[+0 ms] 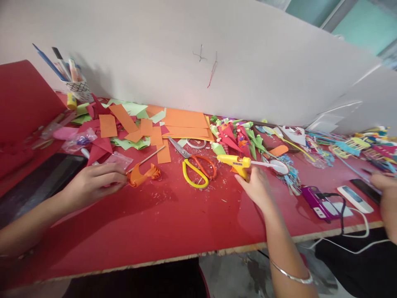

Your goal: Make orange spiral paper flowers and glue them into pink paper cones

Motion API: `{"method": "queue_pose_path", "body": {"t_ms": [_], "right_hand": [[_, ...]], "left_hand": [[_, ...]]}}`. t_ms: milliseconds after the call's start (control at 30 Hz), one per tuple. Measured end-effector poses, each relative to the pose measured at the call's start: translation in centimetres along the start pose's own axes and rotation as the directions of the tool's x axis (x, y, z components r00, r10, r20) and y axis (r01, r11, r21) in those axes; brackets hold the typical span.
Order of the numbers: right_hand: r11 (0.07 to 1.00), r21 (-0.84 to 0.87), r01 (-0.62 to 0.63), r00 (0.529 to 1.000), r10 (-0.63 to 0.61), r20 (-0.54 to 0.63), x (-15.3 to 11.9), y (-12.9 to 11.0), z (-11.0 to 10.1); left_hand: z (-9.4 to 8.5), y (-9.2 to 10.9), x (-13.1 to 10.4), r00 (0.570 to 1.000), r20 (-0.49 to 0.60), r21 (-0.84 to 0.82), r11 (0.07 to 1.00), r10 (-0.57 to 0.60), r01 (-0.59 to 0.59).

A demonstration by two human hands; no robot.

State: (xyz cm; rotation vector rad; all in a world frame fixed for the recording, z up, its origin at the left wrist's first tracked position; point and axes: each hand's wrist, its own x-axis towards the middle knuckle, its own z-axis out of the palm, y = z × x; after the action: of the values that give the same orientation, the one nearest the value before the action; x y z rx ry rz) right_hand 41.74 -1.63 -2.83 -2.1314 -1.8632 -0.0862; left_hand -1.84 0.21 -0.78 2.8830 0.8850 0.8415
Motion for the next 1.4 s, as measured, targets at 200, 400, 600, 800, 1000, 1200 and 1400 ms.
{"method": "queue_pose_path", "body": {"t_ms": [200,400,600,800,1000,1200,1400], "right_hand": [[0.917,-0.399,0.024,0.984,0.047,0.169,-2.8,-3.7,-4.2],[0.901,0.417,0.124,0.904,-0.276,0.327,-2.4,-11.4,-4.1],[0.741,0.663,0.111,0.826,-0.439,0.352,0.1,-17.0,-0.7],[0.788,0.569,0.235,0.824,-0.472,0.314,1.4,-19.2,1.6],[0.803,0.542,0.250,0.821,-0.472,0.321,1.5,-19.8,2.4],[0.827,0.484,0.288,0.846,-0.456,0.277,1.7,-19.9,3.4],[0.774,0.540,0.331,0.815,-0.523,0.250,1.9,-20.4,4.0]], "left_hand": [[-0.5,0.1,-1.0,0.989,0.140,-0.137,0.988,-0.052,0.071],[-0.5,0.1,-1.6,0.974,0.184,-0.223,0.960,-0.128,0.168],[-0.3,-0.4,-1.6,0.977,0.134,-0.225,0.955,-0.167,0.194],[-0.1,-0.5,-1.9,0.979,0.103,-0.243,0.950,-0.178,0.198],[-0.1,-0.1,-1.8,0.974,0.165,-0.249,0.949,-0.155,0.194],[-0.1,0.1,-1.7,0.976,0.162,-0.244,0.953,-0.145,0.182],[0.0,0.2,-1.6,0.974,0.169,-0.243,0.951,-0.150,0.189]]}}
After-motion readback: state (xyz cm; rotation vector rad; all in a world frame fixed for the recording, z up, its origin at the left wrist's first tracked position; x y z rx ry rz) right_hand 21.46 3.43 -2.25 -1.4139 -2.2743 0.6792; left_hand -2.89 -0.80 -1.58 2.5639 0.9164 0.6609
